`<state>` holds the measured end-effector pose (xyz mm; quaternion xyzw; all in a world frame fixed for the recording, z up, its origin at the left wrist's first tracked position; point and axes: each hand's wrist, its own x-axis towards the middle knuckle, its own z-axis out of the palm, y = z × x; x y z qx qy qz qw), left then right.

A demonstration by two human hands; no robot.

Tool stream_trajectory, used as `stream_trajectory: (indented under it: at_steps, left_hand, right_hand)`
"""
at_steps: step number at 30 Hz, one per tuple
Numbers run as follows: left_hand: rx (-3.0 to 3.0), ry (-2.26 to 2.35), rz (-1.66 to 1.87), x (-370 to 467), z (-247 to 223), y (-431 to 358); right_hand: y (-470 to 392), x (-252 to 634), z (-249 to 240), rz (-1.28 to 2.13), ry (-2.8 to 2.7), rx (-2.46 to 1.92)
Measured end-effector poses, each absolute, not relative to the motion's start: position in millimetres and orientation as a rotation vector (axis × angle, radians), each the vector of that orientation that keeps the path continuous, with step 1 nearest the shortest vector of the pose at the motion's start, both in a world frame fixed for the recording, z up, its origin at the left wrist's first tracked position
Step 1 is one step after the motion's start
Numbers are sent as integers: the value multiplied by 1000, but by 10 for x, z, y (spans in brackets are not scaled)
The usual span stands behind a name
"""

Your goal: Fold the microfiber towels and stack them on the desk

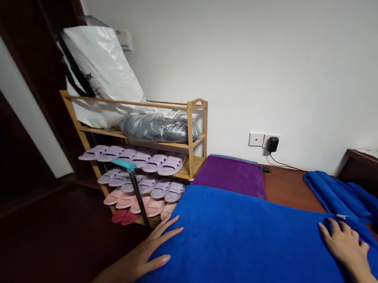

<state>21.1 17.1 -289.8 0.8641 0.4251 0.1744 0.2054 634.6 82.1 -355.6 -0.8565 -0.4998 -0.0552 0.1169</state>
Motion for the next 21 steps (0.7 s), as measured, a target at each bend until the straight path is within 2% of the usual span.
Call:
stream_trajectory:
  at_steps: [12,21]
  left_hand:
    - [2405,1171,519,198,-2954,185]
    - [2448,1187,503,212,-2963,208]
  right_hand:
    - [830,6366,-3538,18,-1523,-2573]
    - [694,6366,-3363,-168,-1362,-2544]
